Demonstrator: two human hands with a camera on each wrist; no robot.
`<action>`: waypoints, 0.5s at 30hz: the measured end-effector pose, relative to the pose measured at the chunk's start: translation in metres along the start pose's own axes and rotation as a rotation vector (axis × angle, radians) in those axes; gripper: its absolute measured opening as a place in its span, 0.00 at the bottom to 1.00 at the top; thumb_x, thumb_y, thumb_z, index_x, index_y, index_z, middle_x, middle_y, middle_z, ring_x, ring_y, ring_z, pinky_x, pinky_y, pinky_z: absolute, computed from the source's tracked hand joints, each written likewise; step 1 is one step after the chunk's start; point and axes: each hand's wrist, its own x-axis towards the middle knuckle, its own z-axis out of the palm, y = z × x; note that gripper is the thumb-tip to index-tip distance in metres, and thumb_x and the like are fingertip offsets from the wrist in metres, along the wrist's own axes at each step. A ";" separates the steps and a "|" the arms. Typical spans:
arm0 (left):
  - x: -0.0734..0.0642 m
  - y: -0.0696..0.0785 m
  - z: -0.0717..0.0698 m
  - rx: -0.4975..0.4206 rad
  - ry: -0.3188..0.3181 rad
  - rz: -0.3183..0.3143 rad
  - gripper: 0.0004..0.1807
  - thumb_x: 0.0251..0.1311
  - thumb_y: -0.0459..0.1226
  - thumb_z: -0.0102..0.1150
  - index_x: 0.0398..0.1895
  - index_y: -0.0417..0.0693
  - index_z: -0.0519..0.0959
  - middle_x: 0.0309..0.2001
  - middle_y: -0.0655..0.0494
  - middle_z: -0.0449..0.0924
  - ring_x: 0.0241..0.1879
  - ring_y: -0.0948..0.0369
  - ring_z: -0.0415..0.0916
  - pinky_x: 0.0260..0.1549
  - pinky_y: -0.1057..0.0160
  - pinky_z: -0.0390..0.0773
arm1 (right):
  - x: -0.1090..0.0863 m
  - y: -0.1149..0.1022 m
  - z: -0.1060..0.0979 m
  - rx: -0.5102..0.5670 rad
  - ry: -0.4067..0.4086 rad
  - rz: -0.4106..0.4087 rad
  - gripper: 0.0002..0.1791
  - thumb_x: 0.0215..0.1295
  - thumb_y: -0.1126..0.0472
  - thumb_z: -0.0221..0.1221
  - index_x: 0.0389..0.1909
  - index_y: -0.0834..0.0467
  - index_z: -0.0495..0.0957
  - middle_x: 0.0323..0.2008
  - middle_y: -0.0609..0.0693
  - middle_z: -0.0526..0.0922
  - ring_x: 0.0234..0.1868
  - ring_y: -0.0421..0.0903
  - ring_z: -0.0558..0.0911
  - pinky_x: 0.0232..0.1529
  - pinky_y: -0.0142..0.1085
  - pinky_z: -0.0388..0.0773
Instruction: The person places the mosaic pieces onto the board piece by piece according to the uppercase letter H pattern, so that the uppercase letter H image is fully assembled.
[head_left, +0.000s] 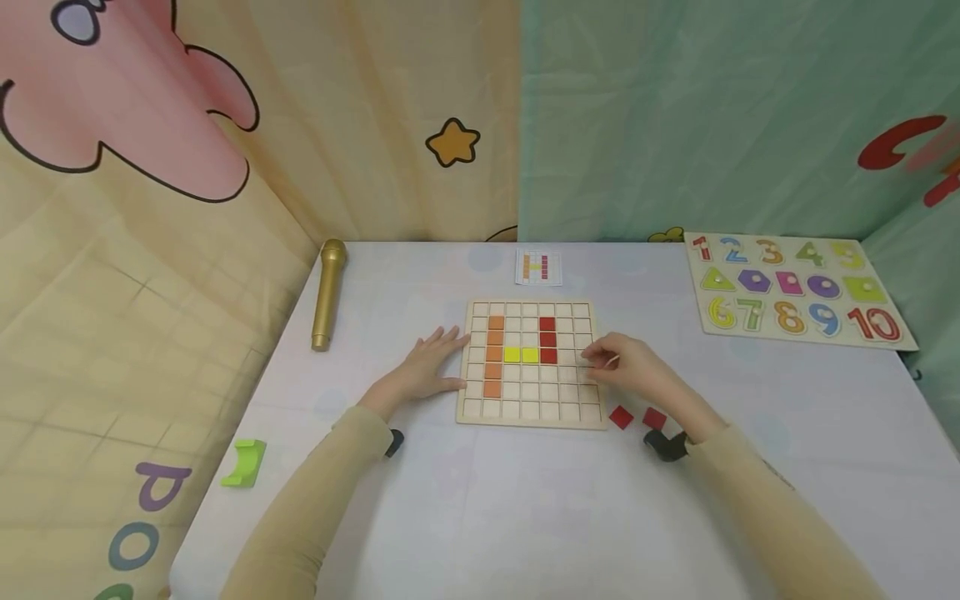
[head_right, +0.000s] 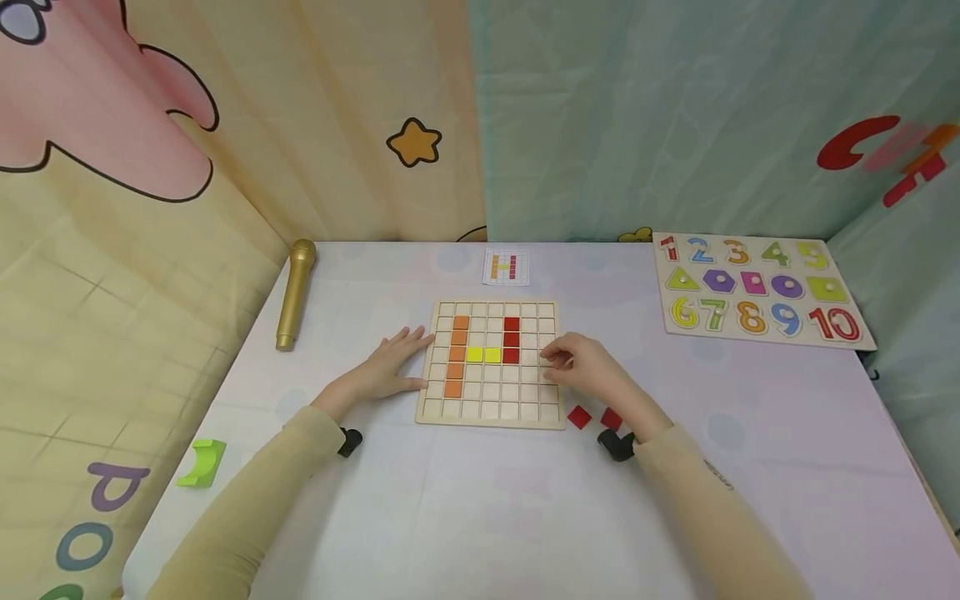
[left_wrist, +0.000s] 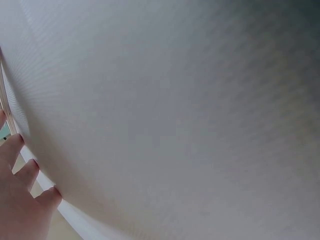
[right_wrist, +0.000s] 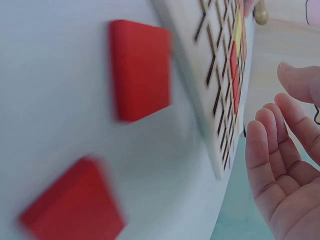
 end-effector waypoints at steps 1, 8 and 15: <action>0.000 0.000 0.000 0.001 -0.002 0.000 0.48 0.60 0.51 0.65 0.79 0.53 0.51 0.80 0.49 0.40 0.79 0.47 0.31 0.76 0.39 0.35 | -0.007 0.003 -0.001 0.000 -0.004 0.002 0.15 0.61 0.66 0.65 0.49 0.64 0.81 0.41 0.54 0.81 0.43 0.49 0.78 0.50 0.45 0.83; 0.001 -0.002 0.000 0.011 -0.010 -0.002 0.48 0.61 0.52 0.64 0.79 0.55 0.50 0.80 0.50 0.40 0.80 0.47 0.31 0.76 0.40 0.34 | -0.044 0.021 -0.003 -0.036 -0.002 -0.012 0.14 0.58 0.66 0.67 0.46 0.62 0.81 0.40 0.53 0.82 0.41 0.48 0.79 0.41 0.39 0.83; 0.002 -0.004 0.002 0.011 -0.009 0.004 0.48 0.61 0.52 0.64 0.79 0.56 0.50 0.80 0.50 0.39 0.80 0.48 0.30 0.76 0.41 0.34 | -0.058 0.030 0.005 -0.051 0.022 -0.102 0.15 0.53 0.65 0.71 0.43 0.61 0.82 0.38 0.50 0.82 0.35 0.42 0.79 0.34 0.29 0.80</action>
